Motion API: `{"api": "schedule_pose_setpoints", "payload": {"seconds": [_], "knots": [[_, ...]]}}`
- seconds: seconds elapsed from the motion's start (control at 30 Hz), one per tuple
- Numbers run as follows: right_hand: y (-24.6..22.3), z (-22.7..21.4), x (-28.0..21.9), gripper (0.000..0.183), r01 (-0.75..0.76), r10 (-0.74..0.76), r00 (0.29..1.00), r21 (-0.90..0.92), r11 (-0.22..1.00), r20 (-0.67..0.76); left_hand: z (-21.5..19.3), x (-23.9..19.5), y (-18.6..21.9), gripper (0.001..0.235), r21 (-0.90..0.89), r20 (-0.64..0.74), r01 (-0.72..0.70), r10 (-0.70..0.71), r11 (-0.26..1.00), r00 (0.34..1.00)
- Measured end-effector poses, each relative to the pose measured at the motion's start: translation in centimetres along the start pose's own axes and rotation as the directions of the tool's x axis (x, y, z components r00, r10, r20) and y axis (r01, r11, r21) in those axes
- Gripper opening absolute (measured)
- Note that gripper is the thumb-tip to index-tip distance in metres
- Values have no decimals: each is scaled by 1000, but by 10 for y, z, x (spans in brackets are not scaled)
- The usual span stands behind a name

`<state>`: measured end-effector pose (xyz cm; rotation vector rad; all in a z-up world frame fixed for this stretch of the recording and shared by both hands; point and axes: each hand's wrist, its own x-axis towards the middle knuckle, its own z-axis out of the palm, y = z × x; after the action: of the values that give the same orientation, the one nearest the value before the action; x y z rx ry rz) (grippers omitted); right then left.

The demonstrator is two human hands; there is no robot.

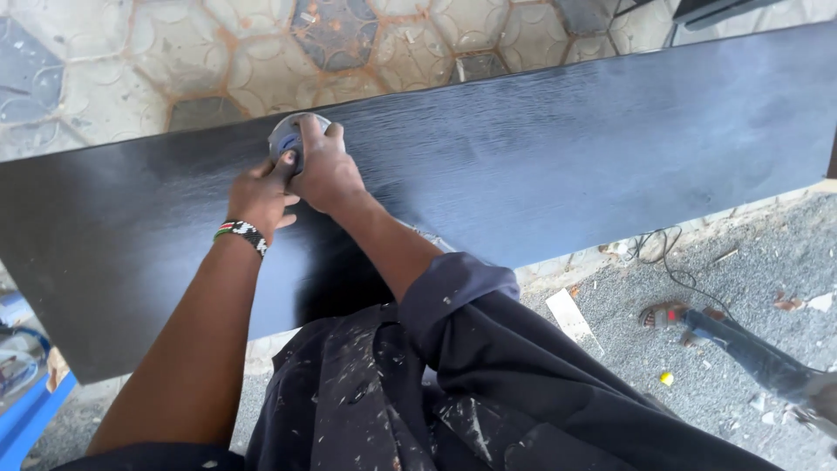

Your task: The person uses an orbital sander on a large, dark wooden board, moving the tool across the surface. They periodically wipe the board with their hand to clear dust and check the surface.

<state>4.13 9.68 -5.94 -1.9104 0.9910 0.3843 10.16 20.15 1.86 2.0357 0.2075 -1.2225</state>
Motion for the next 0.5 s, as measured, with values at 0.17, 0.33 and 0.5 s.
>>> {"api": "schedule_pose_setpoints", "payload": {"seconds": [0.17, 0.33, 0.5], "knots": [[27, -30, -2, 94, -34, 35, 999, 46, 998, -27, 39, -6, 26, 71, -8, 49, 47, -47, 999, 998], [60, -96, -6, 88, -62, 65, 997, 91, 994, -36, 108, -26, 69, 75, 48, 69, 43, -47, 998, 997], [109, -176, 2, 86, -95, 103, 993, 147, 985, -49, 195, -29, 116, 79, 57, 87, 78, -82, 995, 993]]}}
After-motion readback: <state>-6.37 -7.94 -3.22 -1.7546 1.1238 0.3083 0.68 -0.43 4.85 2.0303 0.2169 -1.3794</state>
